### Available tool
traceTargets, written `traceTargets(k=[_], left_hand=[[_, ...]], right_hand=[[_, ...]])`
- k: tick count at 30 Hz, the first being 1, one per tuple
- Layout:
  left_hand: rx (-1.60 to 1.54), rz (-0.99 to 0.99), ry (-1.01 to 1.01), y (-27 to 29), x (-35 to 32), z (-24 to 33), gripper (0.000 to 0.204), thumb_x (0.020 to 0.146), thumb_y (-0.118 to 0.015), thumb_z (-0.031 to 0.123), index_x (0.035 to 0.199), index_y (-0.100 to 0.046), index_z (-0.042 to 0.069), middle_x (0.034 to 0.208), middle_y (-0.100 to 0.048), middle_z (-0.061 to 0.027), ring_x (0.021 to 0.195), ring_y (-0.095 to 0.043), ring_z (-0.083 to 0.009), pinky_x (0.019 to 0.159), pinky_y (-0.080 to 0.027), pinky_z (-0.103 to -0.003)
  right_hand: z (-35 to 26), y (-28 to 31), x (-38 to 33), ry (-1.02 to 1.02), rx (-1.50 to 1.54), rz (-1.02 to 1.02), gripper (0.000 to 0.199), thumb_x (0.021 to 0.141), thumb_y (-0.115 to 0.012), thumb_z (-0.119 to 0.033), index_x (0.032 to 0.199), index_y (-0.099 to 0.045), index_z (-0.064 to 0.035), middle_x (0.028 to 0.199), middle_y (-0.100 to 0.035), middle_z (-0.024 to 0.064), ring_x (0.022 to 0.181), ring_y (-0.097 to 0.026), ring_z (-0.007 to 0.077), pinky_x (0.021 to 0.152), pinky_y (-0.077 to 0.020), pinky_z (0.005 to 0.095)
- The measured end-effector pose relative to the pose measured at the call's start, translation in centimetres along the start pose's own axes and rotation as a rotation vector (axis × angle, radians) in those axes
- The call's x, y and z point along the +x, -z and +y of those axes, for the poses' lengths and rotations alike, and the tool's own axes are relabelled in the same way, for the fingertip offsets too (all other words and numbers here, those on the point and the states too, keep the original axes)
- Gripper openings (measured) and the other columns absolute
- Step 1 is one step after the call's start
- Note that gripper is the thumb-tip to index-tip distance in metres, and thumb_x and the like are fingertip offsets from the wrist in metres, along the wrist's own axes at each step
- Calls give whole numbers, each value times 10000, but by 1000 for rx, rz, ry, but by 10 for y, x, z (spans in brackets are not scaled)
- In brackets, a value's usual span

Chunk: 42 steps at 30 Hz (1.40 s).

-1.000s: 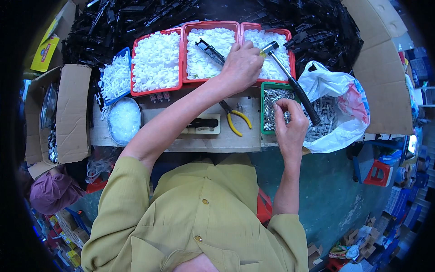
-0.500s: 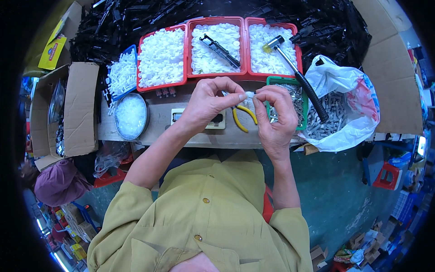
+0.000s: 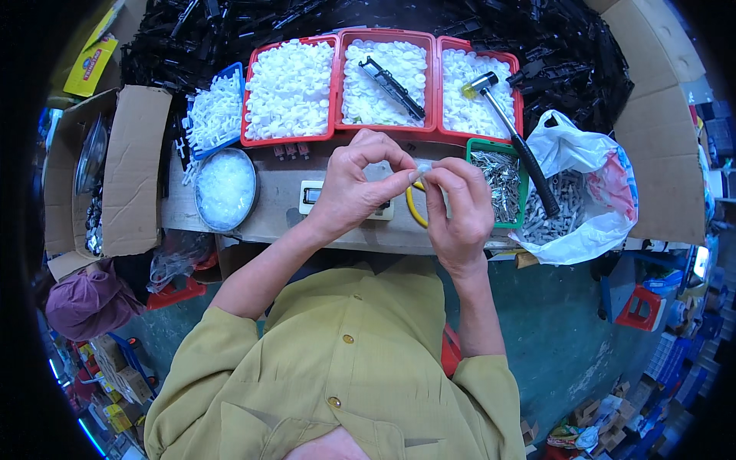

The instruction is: The person assembles small lock mechanisms at a workbench. They place a black lock body into a wooden jig, insert a white plastic component and a metal pin, then use a hammer to tap the pin into place. The person repeats this process for multiple units, retrieving parts from nearby trays and placing finished assemblies on the table.

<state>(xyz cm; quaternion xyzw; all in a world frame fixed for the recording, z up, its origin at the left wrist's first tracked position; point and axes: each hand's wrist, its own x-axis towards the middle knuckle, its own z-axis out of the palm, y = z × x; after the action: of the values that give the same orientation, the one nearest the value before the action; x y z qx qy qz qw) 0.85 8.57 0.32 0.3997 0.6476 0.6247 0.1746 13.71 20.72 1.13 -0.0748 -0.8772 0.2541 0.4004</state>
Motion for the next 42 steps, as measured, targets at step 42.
traceTargets(k=[42], left_hand=[[971, 74, -422, 54, -113, -46, 408, 694, -820, 290, 1060, -713, 142, 996, -619, 0, 1018, -560, -217, 856, -390, -406]], right_hand=[[-17, -57, 8, 180, -88, -803, 71, 827, -646, -69, 874, -597, -49, 830, -576, 92, 851, -641, 280, 723, -445, 408]])
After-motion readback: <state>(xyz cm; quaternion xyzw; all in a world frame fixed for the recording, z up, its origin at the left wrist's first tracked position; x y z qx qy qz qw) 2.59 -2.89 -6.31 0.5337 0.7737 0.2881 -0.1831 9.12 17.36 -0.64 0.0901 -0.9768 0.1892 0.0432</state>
